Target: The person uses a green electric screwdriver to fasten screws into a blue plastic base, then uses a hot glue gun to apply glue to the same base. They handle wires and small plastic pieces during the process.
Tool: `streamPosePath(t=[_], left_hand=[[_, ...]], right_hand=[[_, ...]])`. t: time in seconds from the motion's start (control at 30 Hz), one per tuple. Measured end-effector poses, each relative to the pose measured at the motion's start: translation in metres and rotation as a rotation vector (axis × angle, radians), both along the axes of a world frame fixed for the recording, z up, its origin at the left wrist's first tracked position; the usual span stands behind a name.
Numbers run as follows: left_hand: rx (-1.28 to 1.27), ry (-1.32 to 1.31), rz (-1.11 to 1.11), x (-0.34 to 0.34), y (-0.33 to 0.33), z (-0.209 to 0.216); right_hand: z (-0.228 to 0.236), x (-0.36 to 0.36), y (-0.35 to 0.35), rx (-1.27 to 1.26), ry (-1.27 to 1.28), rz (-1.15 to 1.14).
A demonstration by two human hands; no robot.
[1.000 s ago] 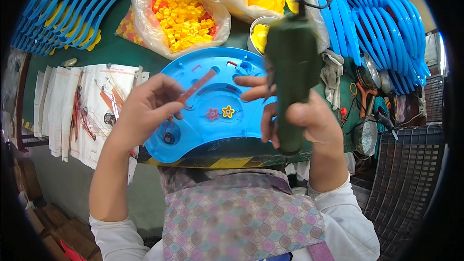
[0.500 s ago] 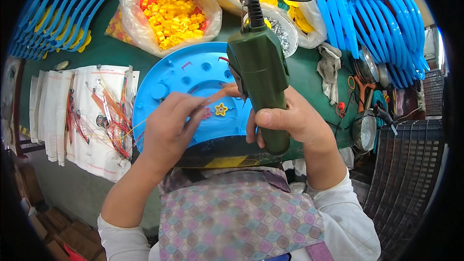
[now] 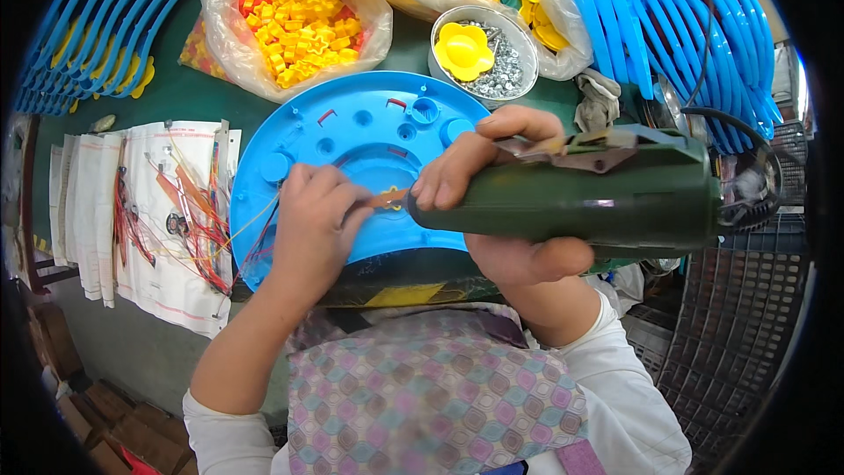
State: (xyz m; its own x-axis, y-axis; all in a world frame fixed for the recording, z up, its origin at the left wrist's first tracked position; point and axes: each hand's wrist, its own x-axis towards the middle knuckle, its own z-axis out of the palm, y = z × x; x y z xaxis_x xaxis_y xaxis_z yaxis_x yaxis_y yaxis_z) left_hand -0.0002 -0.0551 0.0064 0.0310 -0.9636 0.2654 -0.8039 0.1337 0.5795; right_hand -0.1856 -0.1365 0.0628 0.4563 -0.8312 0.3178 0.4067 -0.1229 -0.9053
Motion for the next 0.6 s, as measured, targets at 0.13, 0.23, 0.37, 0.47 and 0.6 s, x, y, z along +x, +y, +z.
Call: streamPosePath(t=[0.13, 0.23, 0.37, 0.47, 0.6], left_hand=[[0.006, 0.031, -0.007, -0.001, -0.001, 0.002], [0.014, 0.033, -0.012, 0.001, -0.001, 0.003], [0.023, 0.014, -0.019, 0.002, -0.002, 0.003], [-0.009, 0.041, -0.038, 0.004, -0.002, -0.002], [0.01, 0.043, -0.036, 0.004, -0.002, -0.005]], right_hand=[[-0.007, 0.003, -0.004, -0.012, 0.037, 0.062], [-0.005, 0.008, -0.003, 0.02, 0.055, 0.07], [-0.009, 0.013, -0.003, -0.002, 0.052, 0.069], [-0.016, 0.02, -0.001, 0.019, 0.052, 0.049], [-0.018, 0.022, -0.003, -0.017, 0.09, 0.134]])
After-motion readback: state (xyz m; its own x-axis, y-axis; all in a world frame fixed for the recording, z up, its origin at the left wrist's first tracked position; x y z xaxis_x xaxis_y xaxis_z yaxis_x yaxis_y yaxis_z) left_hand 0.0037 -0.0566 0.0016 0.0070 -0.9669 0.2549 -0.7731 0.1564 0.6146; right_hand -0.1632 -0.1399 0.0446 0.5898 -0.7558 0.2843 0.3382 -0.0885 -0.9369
